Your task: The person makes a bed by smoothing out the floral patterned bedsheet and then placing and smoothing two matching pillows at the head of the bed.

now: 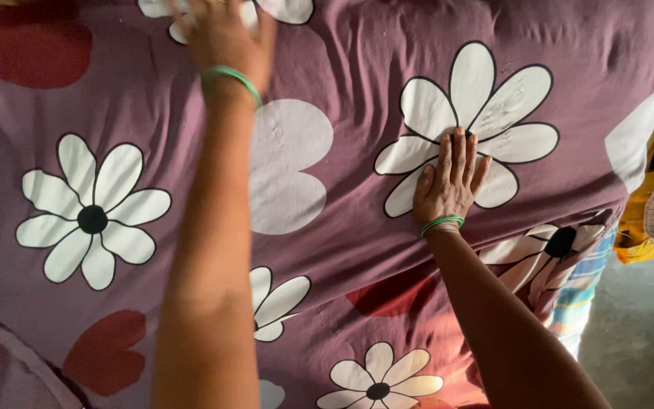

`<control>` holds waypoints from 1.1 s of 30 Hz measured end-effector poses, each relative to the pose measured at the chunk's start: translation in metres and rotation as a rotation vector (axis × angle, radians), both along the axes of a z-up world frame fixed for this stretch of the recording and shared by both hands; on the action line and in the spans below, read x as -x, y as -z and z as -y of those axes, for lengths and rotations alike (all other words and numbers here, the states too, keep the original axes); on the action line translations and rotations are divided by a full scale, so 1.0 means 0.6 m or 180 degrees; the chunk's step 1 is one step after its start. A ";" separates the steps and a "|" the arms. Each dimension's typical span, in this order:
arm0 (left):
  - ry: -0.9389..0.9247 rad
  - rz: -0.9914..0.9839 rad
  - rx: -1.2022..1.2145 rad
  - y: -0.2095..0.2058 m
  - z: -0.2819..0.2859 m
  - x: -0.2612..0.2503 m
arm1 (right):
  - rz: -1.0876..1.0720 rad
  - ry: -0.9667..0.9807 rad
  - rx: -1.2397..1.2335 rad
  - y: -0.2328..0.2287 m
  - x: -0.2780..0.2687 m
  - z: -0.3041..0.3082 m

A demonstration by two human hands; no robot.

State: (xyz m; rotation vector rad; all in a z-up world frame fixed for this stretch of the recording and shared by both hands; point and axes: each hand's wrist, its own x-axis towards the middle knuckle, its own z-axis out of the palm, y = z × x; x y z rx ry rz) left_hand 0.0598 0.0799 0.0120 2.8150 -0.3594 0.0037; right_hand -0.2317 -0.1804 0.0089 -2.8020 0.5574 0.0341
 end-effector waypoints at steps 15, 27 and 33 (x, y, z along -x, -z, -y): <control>0.0584 -0.0419 0.2122 -0.071 0.240 0.358 | -0.0166 -0.0033 0.0162 0.002 -0.003 0.001; -0.0717 -0.0012 -0.0259 0.043 0.071 0.347 | 0.0134 0.0069 -0.0001 0.000 -0.001 -0.001; -0.0738 -0.0032 -0.0300 0.040 0.070 0.351 | 0.0346 -0.0704 -0.0252 0.006 -0.080 -0.013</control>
